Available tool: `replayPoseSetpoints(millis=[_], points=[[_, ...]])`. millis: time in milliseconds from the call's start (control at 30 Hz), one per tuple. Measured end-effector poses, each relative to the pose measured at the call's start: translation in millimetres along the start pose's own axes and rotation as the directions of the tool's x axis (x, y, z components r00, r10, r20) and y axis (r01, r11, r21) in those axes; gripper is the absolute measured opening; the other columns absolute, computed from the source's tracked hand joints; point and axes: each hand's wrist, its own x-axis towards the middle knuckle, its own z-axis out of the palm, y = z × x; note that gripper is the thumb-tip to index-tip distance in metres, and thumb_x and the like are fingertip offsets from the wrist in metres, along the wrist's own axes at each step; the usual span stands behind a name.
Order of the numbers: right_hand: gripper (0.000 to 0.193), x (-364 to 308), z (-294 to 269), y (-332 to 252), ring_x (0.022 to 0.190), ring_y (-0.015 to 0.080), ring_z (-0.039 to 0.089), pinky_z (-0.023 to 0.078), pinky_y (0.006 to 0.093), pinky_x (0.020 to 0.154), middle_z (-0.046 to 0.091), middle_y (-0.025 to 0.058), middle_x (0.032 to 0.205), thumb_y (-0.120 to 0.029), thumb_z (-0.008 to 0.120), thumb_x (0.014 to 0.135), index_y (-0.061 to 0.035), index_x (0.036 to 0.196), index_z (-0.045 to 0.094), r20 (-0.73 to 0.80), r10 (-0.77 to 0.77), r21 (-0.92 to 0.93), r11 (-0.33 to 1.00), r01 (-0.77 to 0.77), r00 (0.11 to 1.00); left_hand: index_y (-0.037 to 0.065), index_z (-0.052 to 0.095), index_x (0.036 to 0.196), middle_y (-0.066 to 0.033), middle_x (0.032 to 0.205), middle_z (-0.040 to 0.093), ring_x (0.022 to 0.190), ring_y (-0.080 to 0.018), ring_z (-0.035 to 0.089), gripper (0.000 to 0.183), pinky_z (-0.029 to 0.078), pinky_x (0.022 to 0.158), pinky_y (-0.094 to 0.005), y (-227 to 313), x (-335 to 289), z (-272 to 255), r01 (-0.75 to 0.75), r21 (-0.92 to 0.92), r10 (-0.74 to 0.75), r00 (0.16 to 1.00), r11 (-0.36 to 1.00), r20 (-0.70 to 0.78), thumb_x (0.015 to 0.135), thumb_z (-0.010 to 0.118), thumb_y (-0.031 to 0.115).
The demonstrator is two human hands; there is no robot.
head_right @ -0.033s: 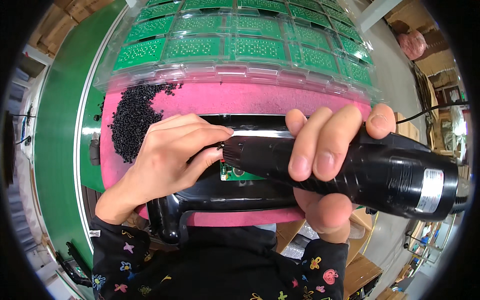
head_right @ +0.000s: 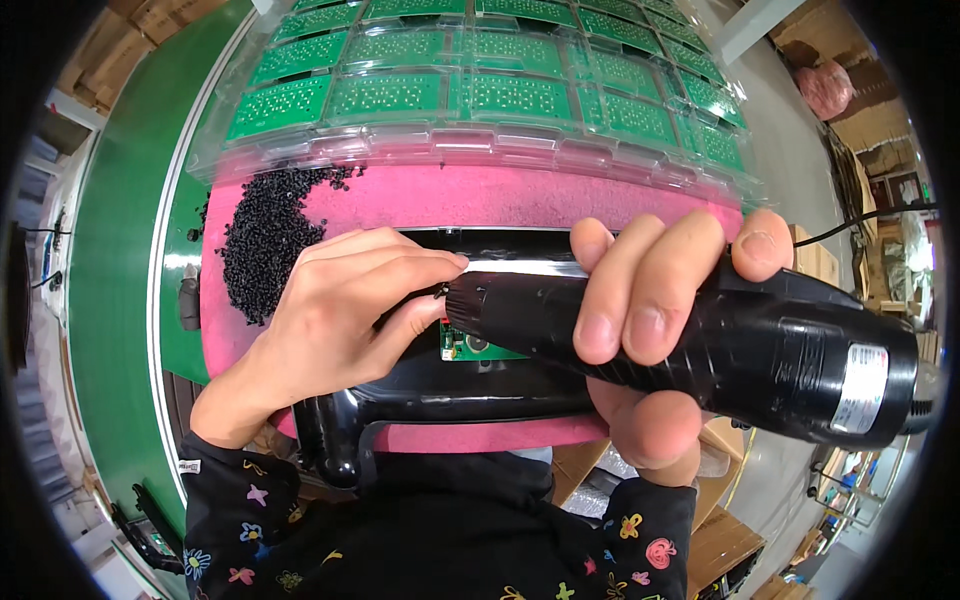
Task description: Assembling circuit boards into plastic housings using an electric screwdriver.
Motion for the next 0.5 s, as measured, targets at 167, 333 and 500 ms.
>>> replayPoseSetpoints(millis=[167, 333, 500], points=[[0.066, 0.3, -9.1, -5.9, 0.080, 0.0105, 0.053, 0.043, 0.0475, 0.104, 0.051, -0.0060, 0.089, -0.031, 0.086, 0.077, -0.0154, 0.121, 0.040, 0.116, 0.019, -0.054, 0.998, -0.013, 0.993, 0.001, 0.069, 0.095, -0.0096, 0.089, 0.072, 0.079, -0.0248, 0.069, 0.020, 0.052, 0.068, -0.0348, 2.1, -0.1, -3.2, -0.017, 0.063, 0.018, 1.000, 0.998, -0.014, 0.076, 0.075, 0.003], [0.062, -1.4, -4.5, -13.6, 0.078, 0.0107, 0.051, 0.047, 0.0455, 0.099, 0.050, -0.0049, 0.088, -0.028, 0.085, 0.079, -0.0166, 0.121, 0.040, 0.118, 0.032, -0.078, 0.997, -0.023, 0.992, 0.000, 0.070, 0.090, -0.0102, 0.084, 0.072, 0.074, -0.0240, 0.069, 0.012, 0.053, 0.068, -0.0328, 0.8, 2.0, -6.3, -0.039, 0.054, 0.045, 0.991, 0.998, -0.125, 0.079, 0.074, 0.002], [0.060, -1.6, 3.3, -5.0, 0.074, 0.0105, 0.048, 0.048, 0.0378, 0.086, 0.049, -0.0033, 0.084, -0.029, 0.083, 0.081, -0.0161, 0.120, 0.040, 0.009, 0.090, -0.243, 0.966, -0.085, 0.996, -0.002, 0.066, 0.087, -0.0113, 0.079, 0.067, 0.070, -0.0226, 0.066, 0.005, 0.050, 0.064, -0.0294, 3.2, 5.6, -5.4, 0.097, -0.034, -0.103, 0.971, 0.995, -0.214, 0.084, 0.069, -0.001]])
